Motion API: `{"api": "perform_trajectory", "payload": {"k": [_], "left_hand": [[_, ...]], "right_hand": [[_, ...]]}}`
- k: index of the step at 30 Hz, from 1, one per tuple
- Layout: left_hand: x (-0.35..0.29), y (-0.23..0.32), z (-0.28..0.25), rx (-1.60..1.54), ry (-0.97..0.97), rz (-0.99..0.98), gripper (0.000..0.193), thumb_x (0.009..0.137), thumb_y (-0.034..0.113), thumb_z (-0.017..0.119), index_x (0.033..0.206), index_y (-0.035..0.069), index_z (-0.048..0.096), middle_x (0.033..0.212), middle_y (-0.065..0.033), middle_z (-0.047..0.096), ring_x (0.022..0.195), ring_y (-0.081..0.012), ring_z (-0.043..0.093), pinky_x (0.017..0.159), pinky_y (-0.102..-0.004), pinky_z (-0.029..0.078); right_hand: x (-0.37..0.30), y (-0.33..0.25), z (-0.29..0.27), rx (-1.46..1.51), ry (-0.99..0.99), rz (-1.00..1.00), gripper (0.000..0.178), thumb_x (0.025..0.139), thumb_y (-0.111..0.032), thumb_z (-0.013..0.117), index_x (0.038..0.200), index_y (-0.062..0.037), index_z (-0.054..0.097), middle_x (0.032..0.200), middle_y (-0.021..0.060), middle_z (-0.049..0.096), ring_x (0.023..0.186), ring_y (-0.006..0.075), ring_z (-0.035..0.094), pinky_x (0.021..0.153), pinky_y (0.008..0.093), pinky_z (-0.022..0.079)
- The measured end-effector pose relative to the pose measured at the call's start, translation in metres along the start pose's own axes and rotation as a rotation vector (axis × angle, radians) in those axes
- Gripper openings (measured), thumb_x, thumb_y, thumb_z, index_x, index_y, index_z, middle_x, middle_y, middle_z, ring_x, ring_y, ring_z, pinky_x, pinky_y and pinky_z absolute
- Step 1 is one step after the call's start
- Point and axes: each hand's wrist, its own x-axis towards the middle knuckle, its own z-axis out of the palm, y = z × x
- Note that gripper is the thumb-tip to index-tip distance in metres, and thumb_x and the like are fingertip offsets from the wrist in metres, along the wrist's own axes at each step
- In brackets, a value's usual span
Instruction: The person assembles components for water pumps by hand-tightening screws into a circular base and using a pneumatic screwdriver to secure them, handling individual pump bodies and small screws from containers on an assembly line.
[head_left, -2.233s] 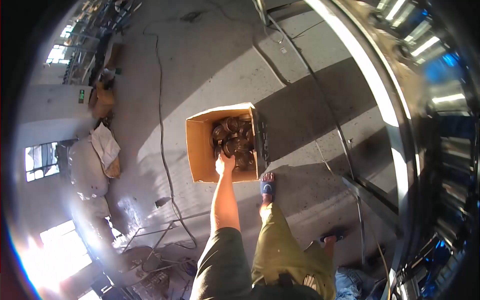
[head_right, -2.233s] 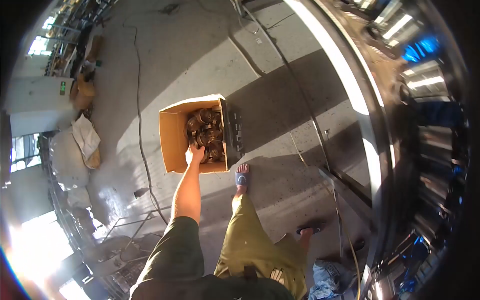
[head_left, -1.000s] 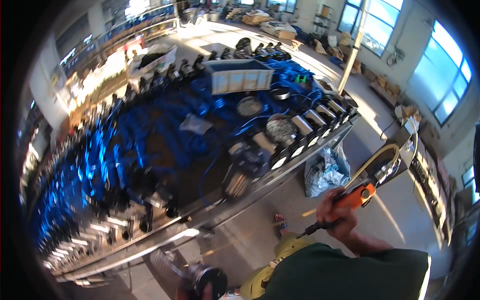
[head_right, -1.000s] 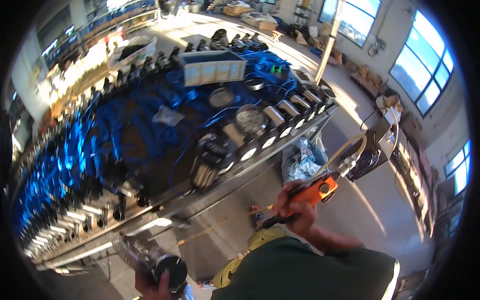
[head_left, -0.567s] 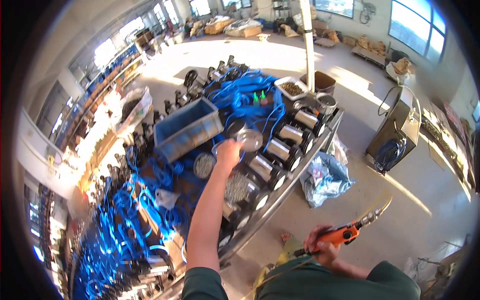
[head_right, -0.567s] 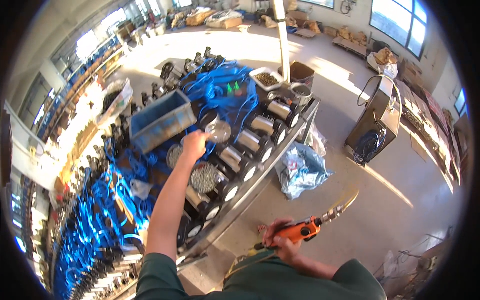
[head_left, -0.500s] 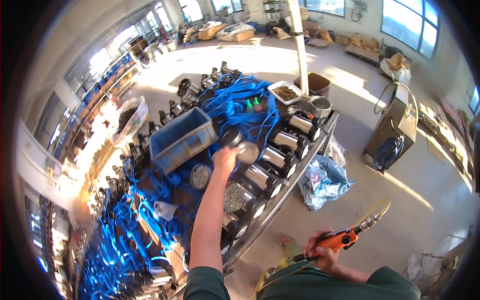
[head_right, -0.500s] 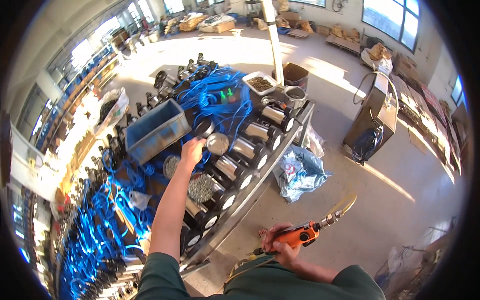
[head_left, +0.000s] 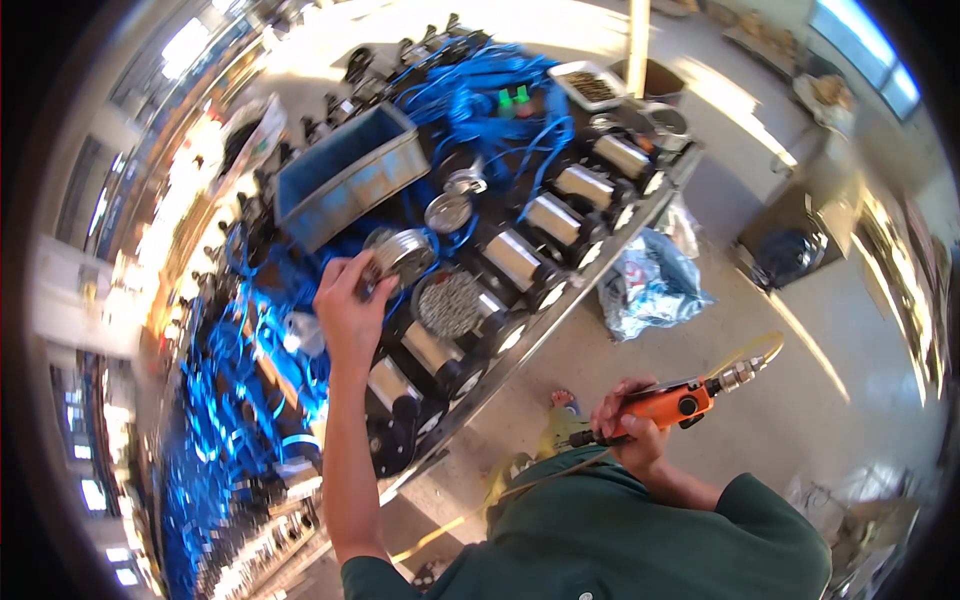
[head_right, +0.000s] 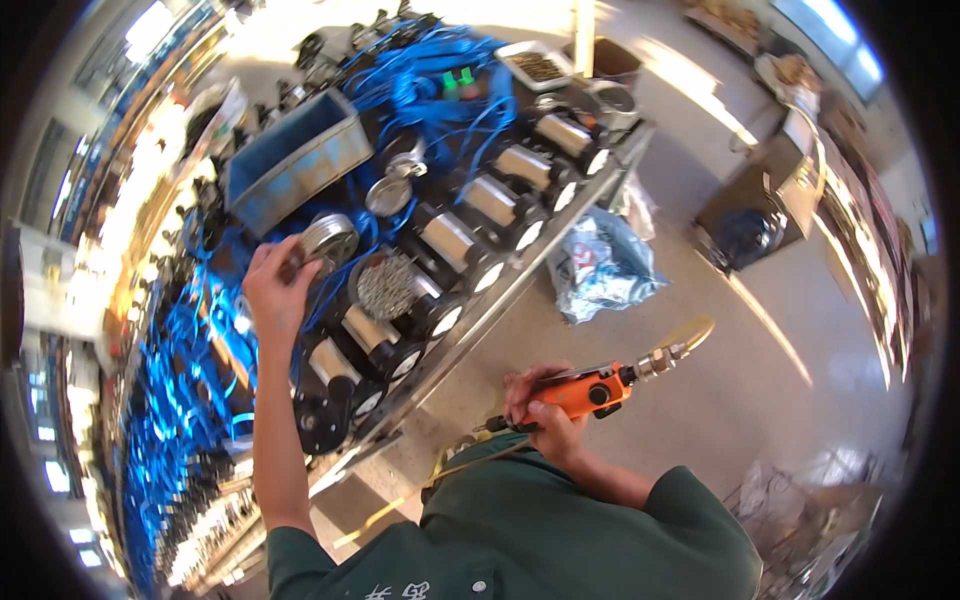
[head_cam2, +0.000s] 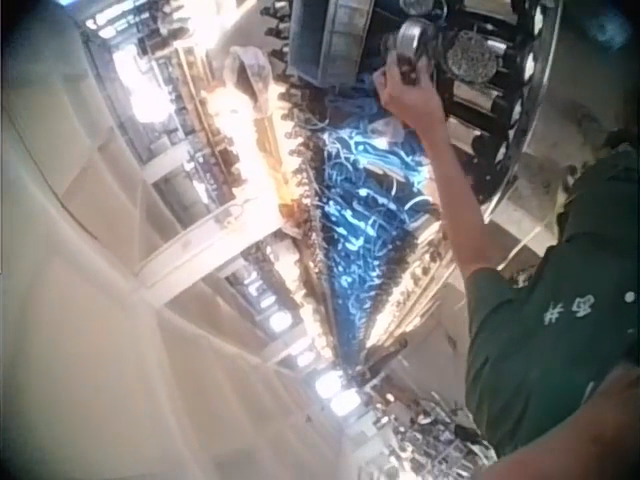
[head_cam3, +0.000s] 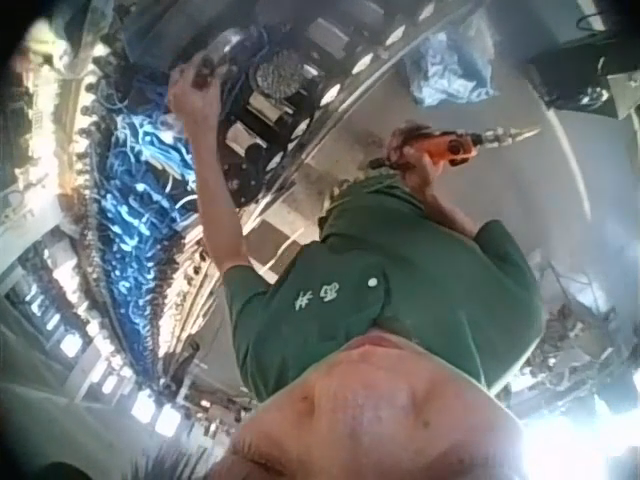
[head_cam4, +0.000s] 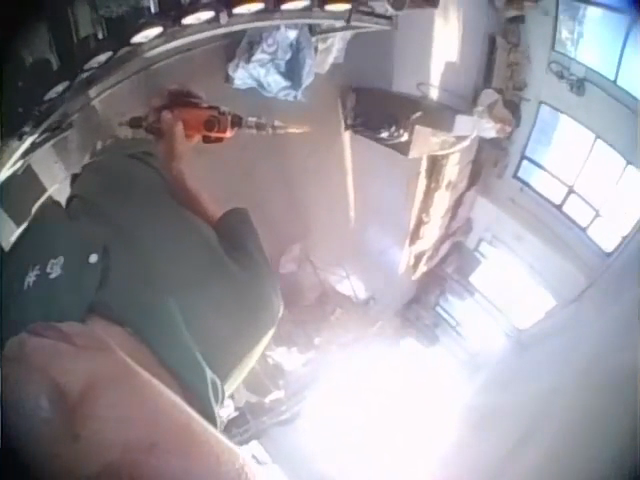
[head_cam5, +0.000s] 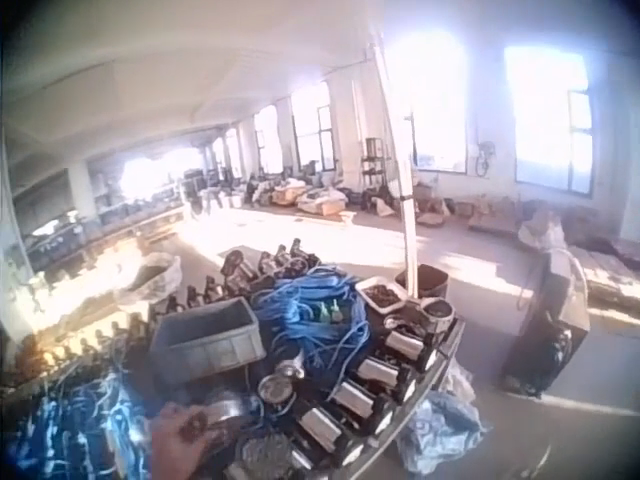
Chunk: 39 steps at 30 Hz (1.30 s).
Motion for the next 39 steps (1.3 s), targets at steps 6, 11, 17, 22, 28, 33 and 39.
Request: {"api": "perform_trajectory", "payload": {"k": [6,11,17,22,28,33,39], "left_hand": [[-0.148,-0.057,-0.138,-0.592,0.222,-0.891,0.033,0.083,0.015,0.074,0.106,-0.008,0.066,0.086,-0.0092,0.069,0.073,-0.0155,0.065,0.07,-0.0275,0.057],[-0.24,-0.073,-0.148,-0.539,0.16,-1.108,0.028,0.084,0.016,0.071,0.098,-0.008,0.068,0.079,-0.0087,0.068,0.065,-0.0127,0.064,0.059,-0.0264,0.056],[-0.217,-0.069,-0.132,0.204,-0.267,-0.846,0.041,0.078,0.019,0.078,0.11,-0.004,0.064,0.085,-0.0137,0.068,0.067,-0.0205,0.067,0.066,-0.0359,0.054],[-0.224,-0.083,-0.111,-0.06,-0.178,-0.383,0.072,0.069,0.023,0.084,0.128,-0.001,0.049,0.126,-0.0186,0.047,0.112,-0.0298,0.054,0.087,-0.0384,0.05],[-0.197,-0.062,-0.115,-0.062,-0.146,-0.207,0.085,0.054,0.023,0.089,0.127,0.003,0.051,0.131,-0.0225,0.044,0.116,-0.0407,0.049,0.096,-0.0446,0.044],[-0.199,-0.07,-0.098,0.072,-0.406,-0.146,0.085,0.051,0.019,0.09,0.126,0.003,0.052,0.133,-0.0224,0.043,0.115,-0.0417,0.047,0.096,-0.0478,0.042],[-0.194,-0.074,-0.096,0.077,-0.535,-0.198,0.1,0.049,0.029,0.091,0.133,0.001,0.044,0.135,-0.0238,0.04,0.119,-0.0434,0.045,0.098,-0.049,0.04]], "right_hand": [[0.009,0.036,0.001,-0.072,-0.074,0.098,0.037,0.078,-0.014,0.053,0.113,-0.0001,0.049,0.083,0.0106,0.054,0.063,0.0156,0.052,0.063,0.0328,0.048],[0.016,0.08,0.043,-0.07,-0.161,0.224,0.038,0.078,-0.016,0.053,0.112,0.0011,0.048,0.082,0.0095,0.051,0.061,0.0149,0.05,0.061,0.0314,0.048],[0.004,0.126,0.094,-0.029,-0.174,0.288,0.038,0.079,-0.015,0.052,0.113,0.0007,0.049,0.084,0.0094,0.052,0.063,0.0146,0.051,0.063,0.0328,0.048],[-0.009,0.152,0.116,-0.003,-0.087,0.244,0.038,0.074,-0.011,0.054,0.109,0.0018,0.051,0.083,0.0117,0.055,0.061,0.0165,0.053,0.061,0.0349,0.049],[-0.011,0.158,0.123,-0.028,0.04,0.167,0.038,0.072,-0.011,0.053,0.107,0.0046,0.051,0.079,0.0128,0.055,0.058,0.0162,0.052,0.059,0.0338,0.049],[0.012,0.158,0.118,-0.054,0.12,0.172,0.037,0.072,-0.011,0.052,0.105,0.0057,0.051,0.076,0.0123,0.054,0.057,0.0158,0.051,0.058,0.0335,0.049],[0.046,0.156,0.11,0.014,0.101,0.216,0.038,0.073,-0.01,0.051,0.107,0.0048,0.051,0.079,0.0121,0.054,0.058,0.0159,0.051,0.059,0.0337,0.049]]}}
